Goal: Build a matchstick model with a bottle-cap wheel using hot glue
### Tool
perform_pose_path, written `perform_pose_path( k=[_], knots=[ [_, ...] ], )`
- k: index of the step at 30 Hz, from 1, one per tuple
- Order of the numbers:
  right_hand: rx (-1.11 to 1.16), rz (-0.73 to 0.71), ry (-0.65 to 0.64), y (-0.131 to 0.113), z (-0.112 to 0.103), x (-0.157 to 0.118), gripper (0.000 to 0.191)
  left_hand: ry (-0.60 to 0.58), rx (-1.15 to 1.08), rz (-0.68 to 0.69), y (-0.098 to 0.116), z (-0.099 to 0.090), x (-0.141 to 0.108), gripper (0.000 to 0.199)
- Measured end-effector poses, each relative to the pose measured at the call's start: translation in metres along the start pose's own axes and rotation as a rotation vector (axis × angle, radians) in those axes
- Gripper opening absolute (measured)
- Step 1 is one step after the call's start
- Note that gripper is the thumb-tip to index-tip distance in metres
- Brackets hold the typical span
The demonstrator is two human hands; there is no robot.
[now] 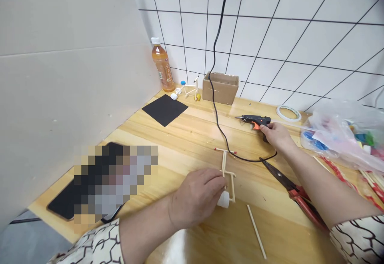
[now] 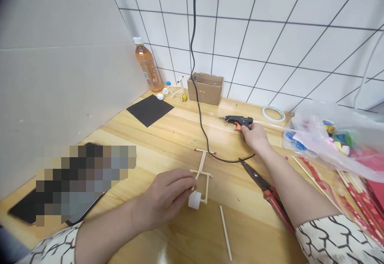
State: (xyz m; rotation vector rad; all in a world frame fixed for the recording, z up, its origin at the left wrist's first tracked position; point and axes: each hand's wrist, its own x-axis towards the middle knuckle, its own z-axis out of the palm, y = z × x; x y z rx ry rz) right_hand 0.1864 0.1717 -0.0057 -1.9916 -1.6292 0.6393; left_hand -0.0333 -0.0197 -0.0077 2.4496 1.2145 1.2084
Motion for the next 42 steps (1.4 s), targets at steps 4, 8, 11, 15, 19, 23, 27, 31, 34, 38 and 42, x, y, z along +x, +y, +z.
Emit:
perform_pose_path(
  k=[4,8,11,15,19,23,27,31,34,38,42],
  knots=[
    [-0.097,-0.218,0.083,-0.01,-0.01,-0.041,0.012,-0.005,0.014,-0.016,0.0,0.0,0.0,0.014],
    [-0.071,-0.859,-0.157,-0.016,-0.013,-0.116,0.011,-0.018,0.012,-0.004,0.0,0.0,0.0,0.013],
    [-0.017,-0.976,-0.311,-0.015,-0.004,-0.156,0.024,-0.025,-0.013,-0.009,0.0,0.0,0.001,0.013],
    [0.063,-0.961,-0.301,-0.013,0.012,-0.166,0.024,-0.025,-0.067,-0.018,-0.001,0.001,0.001,0.014],
    [0.085,-0.977,-0.25,-0.01,0.024,-0.16,0.022,-0.043,-0.152,-0.078,-0.001,-0.001,0.003,0.013],
    [0.052,-1.028,-0.199,-0.004,0.025,-0.159,0.022,-0.067,-0.325,-0.288,-0.011,-0.006,0.01,0.013],
    [0.016,-1.021,-0.176,0.001,0.022,-0.16,0.018,-0.146,-0.269,-0.576,-0.029,-0.007,0.022,0.013],
    [-0.01,-1.046,-0.137,0.004,0.019,-0.158,0.017,-0.372,-0.193,-0.68,-0.035,-0.004,0.031,0.011],
    [-0.041,-1.053,-0.142,0.005,0.018,-0.157,0.017,-0.467,-0.119,-0.656,-0.032,-0.001,0.035,0.014],
    [-0.076,-1.082,-0.182,0.005,0.018,-0.158,0.021,-0.483,-0.08,-0.628,-0.027,-0.001,0.036,0.011],
    [-0.097,-1.103,-0.198,0.006,0.017,-0.159,0.023,-0.507,-0.053,-0.6,-0.022,0.0,0.037,0.014]
  ],
)
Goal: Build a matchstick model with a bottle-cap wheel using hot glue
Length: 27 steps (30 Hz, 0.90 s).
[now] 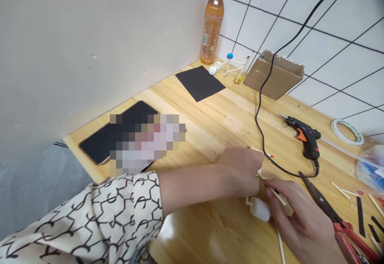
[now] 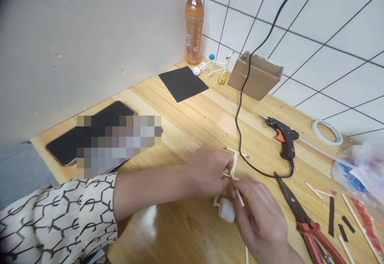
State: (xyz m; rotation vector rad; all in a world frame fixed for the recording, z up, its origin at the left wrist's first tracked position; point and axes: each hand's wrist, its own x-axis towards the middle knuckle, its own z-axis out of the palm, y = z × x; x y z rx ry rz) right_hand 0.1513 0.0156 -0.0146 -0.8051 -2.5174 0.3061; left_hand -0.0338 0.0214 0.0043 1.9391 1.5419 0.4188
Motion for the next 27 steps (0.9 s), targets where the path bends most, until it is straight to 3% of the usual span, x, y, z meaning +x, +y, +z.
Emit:
perform_pose_path(
  k=[9,27],
  knots=[
    [-0.023,-0.043,-0.059,0.0068,-0.0002,-0.003,0.025,-0.026,0.035,0.018,0.0021,0.0025,0.0025,0.022],
    [-0.035,-0.082,-0.046,0.0058,-0.0003,0.0021,0.023,0.007,0.037,0.097,-0.0031,0.0082,0.0046,0.021]
  ],
)
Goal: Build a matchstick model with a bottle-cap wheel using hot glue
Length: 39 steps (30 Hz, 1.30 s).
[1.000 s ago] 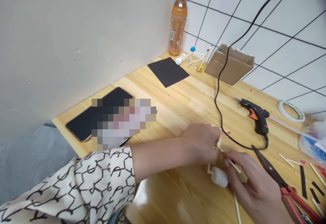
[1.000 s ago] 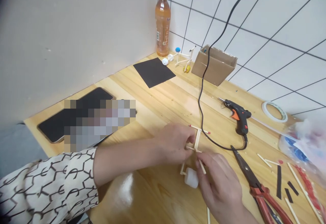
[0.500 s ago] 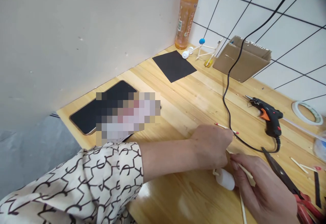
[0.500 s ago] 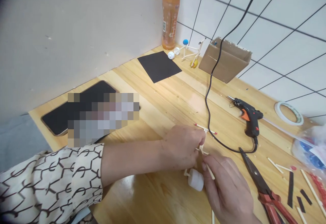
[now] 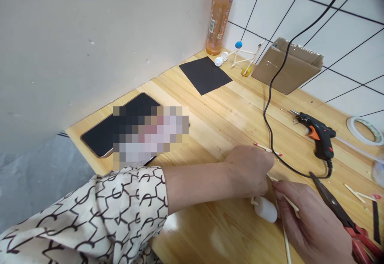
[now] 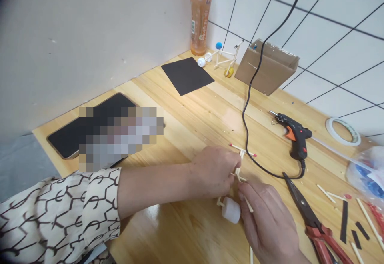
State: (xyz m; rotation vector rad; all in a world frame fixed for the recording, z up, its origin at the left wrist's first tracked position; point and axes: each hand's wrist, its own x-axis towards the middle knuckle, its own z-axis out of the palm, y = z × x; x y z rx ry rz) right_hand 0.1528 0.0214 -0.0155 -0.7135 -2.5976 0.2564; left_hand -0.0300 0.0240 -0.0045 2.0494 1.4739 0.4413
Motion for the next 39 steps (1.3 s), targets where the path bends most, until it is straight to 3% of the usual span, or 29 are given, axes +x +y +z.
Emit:
perform_pose_path(
  k=[30,39],
  knots=[
    [-0.074,0.034,0.06,-0.0006,-0.0019,0.0015,0.015,-0.011,0.004,-0.007,0.0013,-0.0025,-0.0007,0.021],
    [-0.143,0.104,0.09,-0.0052,-0.001,0.0042,0.013,-0.02,0.035,-0.012,0.0013,-0.0028,-0.0009,0.017]
  ],
)
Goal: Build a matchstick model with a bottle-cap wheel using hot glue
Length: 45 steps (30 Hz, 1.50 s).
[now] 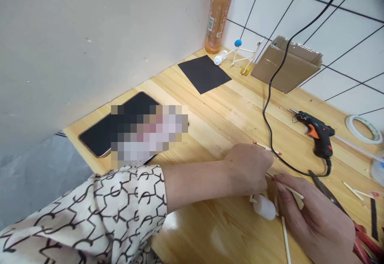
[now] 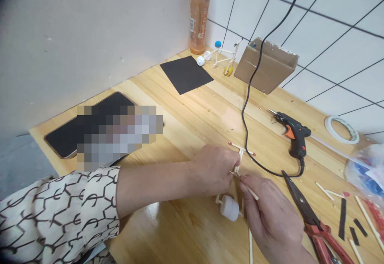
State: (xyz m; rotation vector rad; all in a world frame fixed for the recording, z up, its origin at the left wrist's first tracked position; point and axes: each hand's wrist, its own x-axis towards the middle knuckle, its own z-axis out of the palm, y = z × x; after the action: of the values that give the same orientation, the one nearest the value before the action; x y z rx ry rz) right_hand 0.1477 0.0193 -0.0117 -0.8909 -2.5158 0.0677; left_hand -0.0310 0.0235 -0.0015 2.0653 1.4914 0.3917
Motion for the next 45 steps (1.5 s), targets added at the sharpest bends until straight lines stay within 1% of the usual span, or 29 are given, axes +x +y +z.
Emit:
perform_pose_path(
  k=[2,7,15,20,26,33,36,39,45],
  knots=[
    [-0.002,0.015,0.003,-0.0012,-0.0002,0.0009,0.013,-0.007,0.001,0.001,0.0004,-0.0013,-0.0003,0.018],
    [0.071,-0.017,-0.009,0.0001,-0.0009,0.0026,0.015,-0.027,-0.007,-0.002,0.0006,-0.0025,-0.0004,0.019],
    [0.108,-0.025,-0.011,0.0017,-0.0004,0.0025,0.014,-0.023,-0.003,0.021,-0.0012,-0.0007,0.0008,0.02],
    [0.072,0.012,0.004,0.0003,-0.0003,0.0014,0.013,-0.034,-0.014,0.018,-0.002,-0.0001,0.0015,0.019],
    [0.022,-0.023,0.018,0.0018,-0.0007,0.0026,0.015,-0.018,-0.013,0.019,-0.0026,0.0015,0.0014,0.018],
    [0.009,0.008,0.013,0.0009,-0.0015,0.0016,0.013,-0.031,-0.046,0.017,-0.0027,0.0016,0.0009,0.019],
    [0.024,-0.013,0.028,0.0022,-0.001,0.0002,0.013,-0.034,-0.055,0.013,-0.0027,0.0018,0.0012,0.019],
    [0.066,-0.035,0.015,0.0037,-0.0007,-0.0003,0.013,-0.04,-0.062,0.008,-0.003,0.0026,0.0015,0.018],
    [0.097,-0.02,-0.005,0.0043,-0.0007,0.0014,0.013,-0.043,-0.07,0.006,-0.0036,0.0035,0.0017,0.019]
  ],
)
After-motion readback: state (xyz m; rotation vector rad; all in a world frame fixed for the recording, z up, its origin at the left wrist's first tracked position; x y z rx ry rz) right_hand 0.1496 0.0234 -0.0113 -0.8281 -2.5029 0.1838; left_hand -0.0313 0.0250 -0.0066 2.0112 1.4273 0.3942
